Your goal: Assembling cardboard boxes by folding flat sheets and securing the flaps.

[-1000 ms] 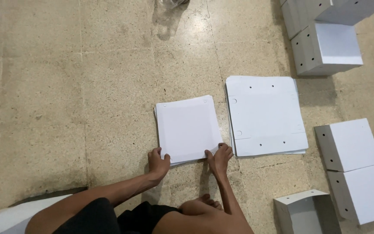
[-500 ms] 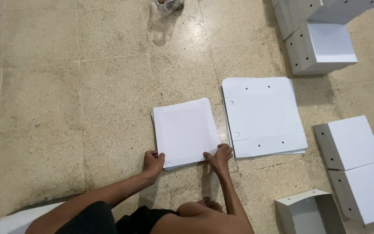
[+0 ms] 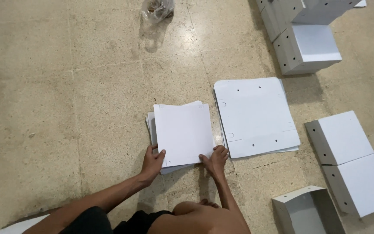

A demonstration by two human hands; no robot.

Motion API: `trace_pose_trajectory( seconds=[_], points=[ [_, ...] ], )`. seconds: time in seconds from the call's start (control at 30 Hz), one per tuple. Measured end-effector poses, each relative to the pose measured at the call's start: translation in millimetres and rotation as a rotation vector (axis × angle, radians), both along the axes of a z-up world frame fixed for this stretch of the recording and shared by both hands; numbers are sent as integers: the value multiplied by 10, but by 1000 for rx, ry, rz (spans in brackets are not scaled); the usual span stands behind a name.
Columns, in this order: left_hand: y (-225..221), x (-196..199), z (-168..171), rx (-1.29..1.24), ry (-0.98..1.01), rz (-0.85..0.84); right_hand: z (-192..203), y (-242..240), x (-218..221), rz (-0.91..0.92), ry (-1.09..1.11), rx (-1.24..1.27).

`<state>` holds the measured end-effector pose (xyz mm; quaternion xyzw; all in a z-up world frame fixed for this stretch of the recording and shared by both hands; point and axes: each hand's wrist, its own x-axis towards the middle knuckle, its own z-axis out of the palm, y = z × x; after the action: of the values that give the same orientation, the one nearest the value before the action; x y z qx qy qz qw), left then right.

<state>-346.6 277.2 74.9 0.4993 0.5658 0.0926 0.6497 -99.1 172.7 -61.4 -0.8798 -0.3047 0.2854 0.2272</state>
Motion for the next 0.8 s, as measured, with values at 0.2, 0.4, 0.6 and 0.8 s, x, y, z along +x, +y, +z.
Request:
trace_pose_trajectory(
  seconds=[0.2,0.4,0.6,0.8],
  points=[
    [38,-4,95,50,-26,-105,624,-55,-274,-77,166,110],
    [-95,188,611,161,-253,-273,630,-554,-89,-262,480,329],
    [-138,431,658,335,-389,-435,966,-1459,-108,-570,628,570],
    [-377,763,291,562,-369,-570,1689,-2038,-479,-873,497,602]
  ],
)
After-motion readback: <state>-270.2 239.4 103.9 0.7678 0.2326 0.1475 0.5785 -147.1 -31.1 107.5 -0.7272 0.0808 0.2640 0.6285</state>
